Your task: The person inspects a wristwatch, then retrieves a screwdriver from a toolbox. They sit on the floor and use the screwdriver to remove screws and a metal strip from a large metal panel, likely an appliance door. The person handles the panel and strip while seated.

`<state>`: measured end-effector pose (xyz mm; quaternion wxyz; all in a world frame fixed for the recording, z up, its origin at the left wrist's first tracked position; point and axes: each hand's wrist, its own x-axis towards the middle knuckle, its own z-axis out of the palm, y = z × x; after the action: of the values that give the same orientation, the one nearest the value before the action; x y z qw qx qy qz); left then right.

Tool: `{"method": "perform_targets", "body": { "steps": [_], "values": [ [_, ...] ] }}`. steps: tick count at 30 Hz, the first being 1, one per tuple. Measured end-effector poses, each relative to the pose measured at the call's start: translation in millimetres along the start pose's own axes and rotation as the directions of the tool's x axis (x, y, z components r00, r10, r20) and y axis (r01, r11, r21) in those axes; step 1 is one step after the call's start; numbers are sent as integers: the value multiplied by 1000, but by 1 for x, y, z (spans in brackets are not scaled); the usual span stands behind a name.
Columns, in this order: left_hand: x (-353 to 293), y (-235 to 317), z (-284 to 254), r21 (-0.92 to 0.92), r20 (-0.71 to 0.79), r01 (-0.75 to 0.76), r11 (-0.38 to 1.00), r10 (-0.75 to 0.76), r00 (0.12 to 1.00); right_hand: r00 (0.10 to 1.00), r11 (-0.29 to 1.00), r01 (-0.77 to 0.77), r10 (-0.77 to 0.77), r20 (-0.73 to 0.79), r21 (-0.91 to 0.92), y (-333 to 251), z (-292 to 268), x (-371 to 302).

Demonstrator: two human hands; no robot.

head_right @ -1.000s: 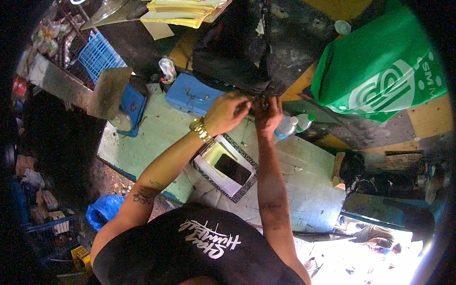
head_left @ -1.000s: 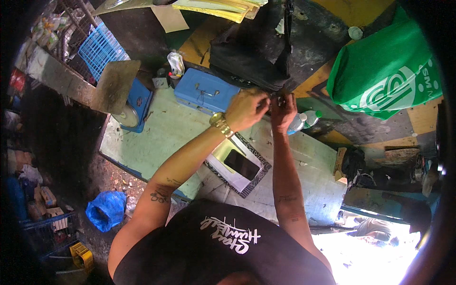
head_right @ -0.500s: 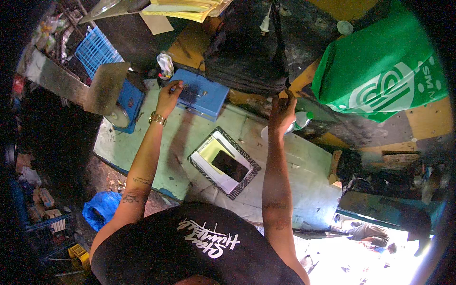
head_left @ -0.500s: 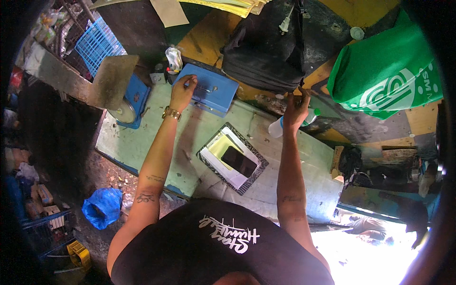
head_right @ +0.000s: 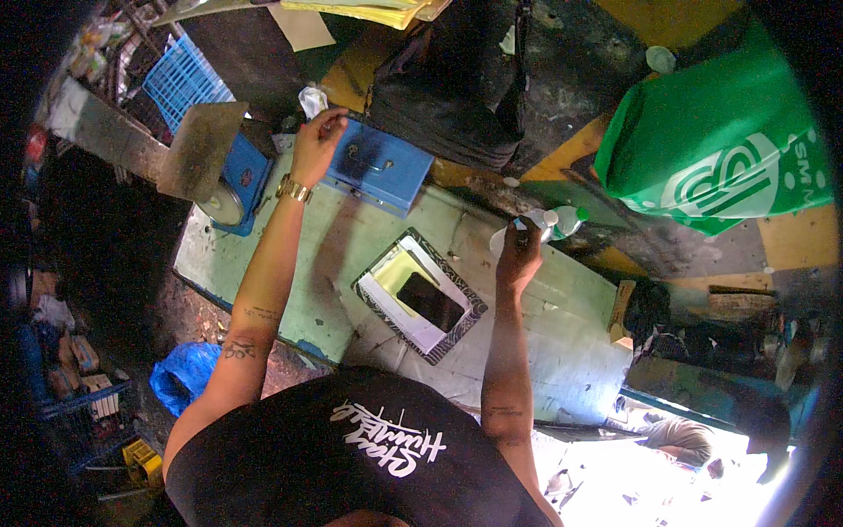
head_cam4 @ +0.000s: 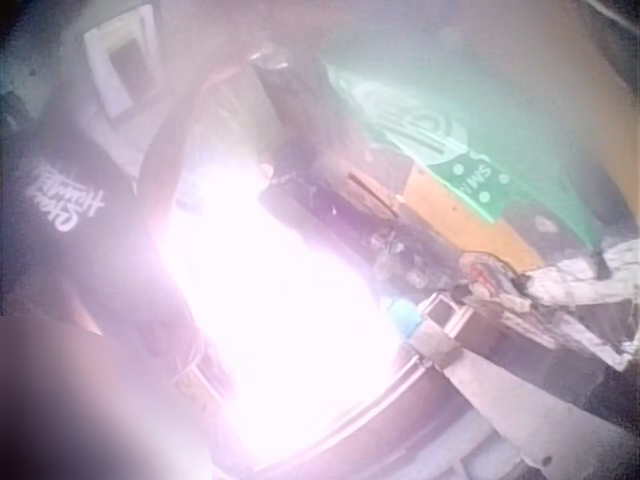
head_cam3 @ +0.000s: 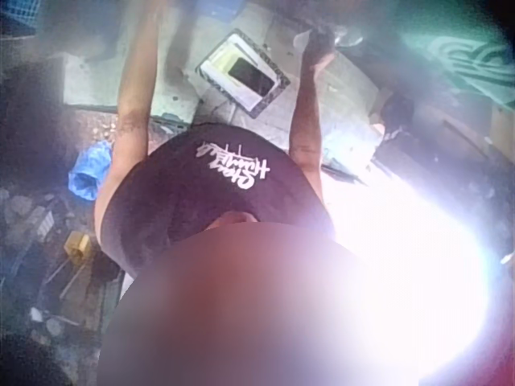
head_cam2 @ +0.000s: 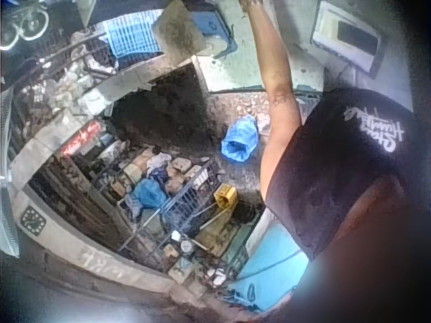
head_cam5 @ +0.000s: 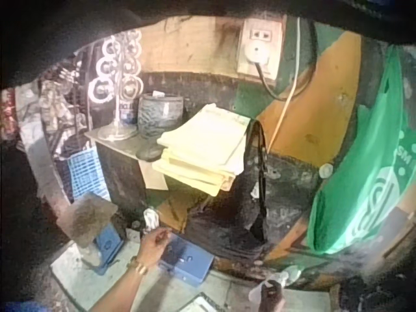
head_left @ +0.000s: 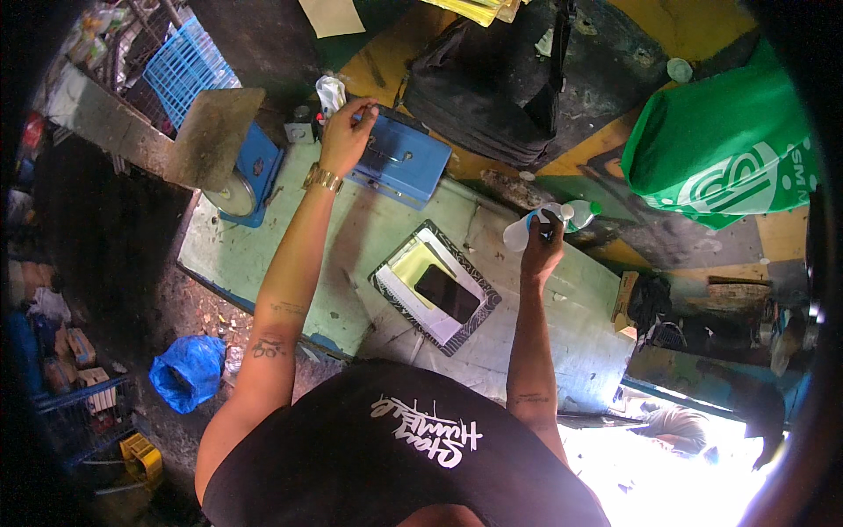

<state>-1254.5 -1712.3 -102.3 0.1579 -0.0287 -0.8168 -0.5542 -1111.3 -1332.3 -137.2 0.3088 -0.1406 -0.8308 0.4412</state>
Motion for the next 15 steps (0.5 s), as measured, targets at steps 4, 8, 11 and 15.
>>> {"method": "perform_targets", "body": {
  "steps": [4, 8, 11, 15],
  "values": [
    [15, 32, 7, 71, 23, -89, 993, 88, 996, 992, 994, -107, 106, 68, 6, -4, 1, -9],
    [20, 45, 12, 128, 101, -73, 989, 61, 993, 996, 998, -57, 56, 74, 21, -11, 3, -13],
    [22, 50, 12, 103, 108, -66, 993, 55, 993, 994, 997, -71, 70, 87, 12, -17, 6, -18],
    [24, 55, 12, 25, 110, -42, 999, 39, 993, 992, 1000, -16, 18, 123, -19, -24, 12, -24]
  ]
}}
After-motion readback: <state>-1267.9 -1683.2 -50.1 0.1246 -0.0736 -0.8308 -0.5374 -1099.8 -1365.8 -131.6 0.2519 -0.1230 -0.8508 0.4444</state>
